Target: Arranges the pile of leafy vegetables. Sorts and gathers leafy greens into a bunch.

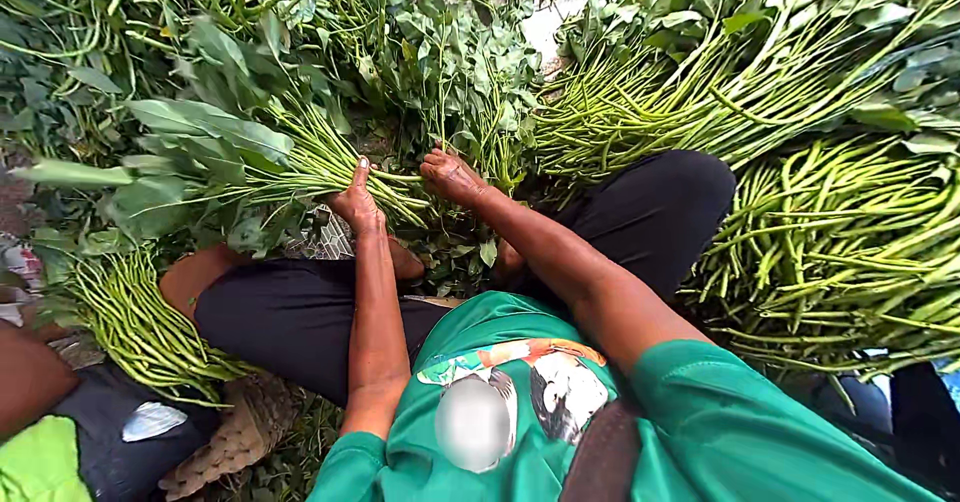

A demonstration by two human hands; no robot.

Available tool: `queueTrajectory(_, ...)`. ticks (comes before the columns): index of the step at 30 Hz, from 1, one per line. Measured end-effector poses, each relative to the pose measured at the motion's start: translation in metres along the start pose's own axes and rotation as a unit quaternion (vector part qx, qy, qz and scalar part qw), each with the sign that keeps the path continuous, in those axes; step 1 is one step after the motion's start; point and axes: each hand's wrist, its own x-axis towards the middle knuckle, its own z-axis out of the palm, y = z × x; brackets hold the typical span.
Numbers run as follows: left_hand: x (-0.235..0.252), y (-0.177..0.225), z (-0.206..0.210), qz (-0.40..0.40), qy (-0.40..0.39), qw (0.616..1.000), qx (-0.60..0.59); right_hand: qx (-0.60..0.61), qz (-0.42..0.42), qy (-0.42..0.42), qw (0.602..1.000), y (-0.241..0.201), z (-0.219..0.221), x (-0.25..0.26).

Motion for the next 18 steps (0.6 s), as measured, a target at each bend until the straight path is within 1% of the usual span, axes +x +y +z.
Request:
queueTrajectory(2, 0.011, 0.036, -0.012, 0.07, 0.025, 0.997, 0.009, -0.014, 0.051, -0.032, 0.998, 0.024, -0.004, -0.016)
queueTrajectory(4, 0.03, 0.073, -0.027, 0.141, 0.033, 0.989, -0.007, -0.034, 0.111, -0.077, 0.99, 0.057, -0.014, -0.034)
queueTrajectory(6, 0.032, 0.093, -0.039, 0.166, 0.016, 0.986, -0.023, -0.041, 0.15, -0.121, 0.98, 0.067, -0.024, -0.039)
queueTrajectory(8, 0.023, 0.1, -0.043, 0.16, -0.027, 0.987, -0.012, -0.047, 0.194, -0.18, 0.963, 0.052, -0.037, -0.02)
queueTrajectory(9, 0.026, 0.098, -0.043, 0.166, -0.032, 0.985, -0.028, -0.046, 0.221, -0.203, 0.953, 0.04, -0.043, -0.008)
queueTrajectory(11, 0.033, 0.088, -0.047, 0.153, -0.067, 0.985, -0.044, -0.058, 0.265, -0.231, 0.934, 0.011, -0.06, 0.007)
queueTrajectory(12, 0.034, 0.083, -0.048, 0.134, -0.091, 0.986, -0.044, -0.065, 0.271, -0.238, 0.931, -0.005, -0.07, 0.013)
queueTrajectory(13, 0.034, 0.079, -0.05, 0.111, -0.119, 0.986, -0.04, -0.063, 0.26, -0.234, 0.935, -0.022, -0.08, 0.016)
queueTrajectory(14, 0.032, 0.075, -0.051, 0.086, -0.145, 0.985, -0.04, -0.049, 0.234, -0.215, 0.947, -0.038, -0.087, 0.016)
queueTrajectory(16, 0.03, 0.066, -0.05, 0.044, -0.192, 0.98, -0.042, 0.027, 0.129, -0.149, 0.98, -0.06, -0.093, 0.01)
queueTrajectory(18, 0.03, 0.055, -0.047, 0.021, -0.231, 0.971, -0.054, 0.116, 0.018, -0.095, 0.988, -0.07, -0.081, 0.001)
